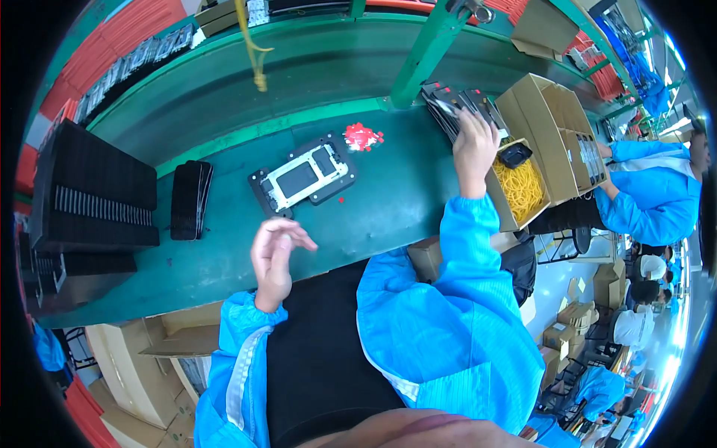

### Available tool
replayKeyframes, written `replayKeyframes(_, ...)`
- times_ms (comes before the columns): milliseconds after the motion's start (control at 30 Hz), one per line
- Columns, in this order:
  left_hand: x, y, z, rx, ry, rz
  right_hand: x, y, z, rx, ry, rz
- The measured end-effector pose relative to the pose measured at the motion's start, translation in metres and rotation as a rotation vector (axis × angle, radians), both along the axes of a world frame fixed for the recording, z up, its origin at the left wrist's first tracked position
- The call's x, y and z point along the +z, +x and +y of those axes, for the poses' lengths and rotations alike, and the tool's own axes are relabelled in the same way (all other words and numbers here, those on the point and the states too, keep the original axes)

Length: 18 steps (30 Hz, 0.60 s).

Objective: Inspecting and assembling plastic components and modules for electronic devices on a production line.

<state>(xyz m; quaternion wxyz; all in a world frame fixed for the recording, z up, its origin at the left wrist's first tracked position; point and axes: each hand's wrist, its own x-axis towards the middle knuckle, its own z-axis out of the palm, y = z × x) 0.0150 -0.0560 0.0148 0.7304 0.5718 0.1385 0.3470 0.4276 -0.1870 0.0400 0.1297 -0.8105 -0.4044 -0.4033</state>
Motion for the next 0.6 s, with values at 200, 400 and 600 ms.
replayKeyframes(200,0.003,0.011,-0.007,-0.368,-0.674,-0.008,-0.018,-0.043,-0.007,0.219,0.193,0.033)
replayKeyframes(400,0.002,0.018,-0.008,-0.412,-0.5,0.117,-0.025,0.012,-0.014,-0.024,0.196,-0.035)
replayKeyframes(600,-0.014,0.011,-0.006,-0.414,-0.403,0.139,-0.014,-0.02,-0.021,0.097,0.25,0.155)
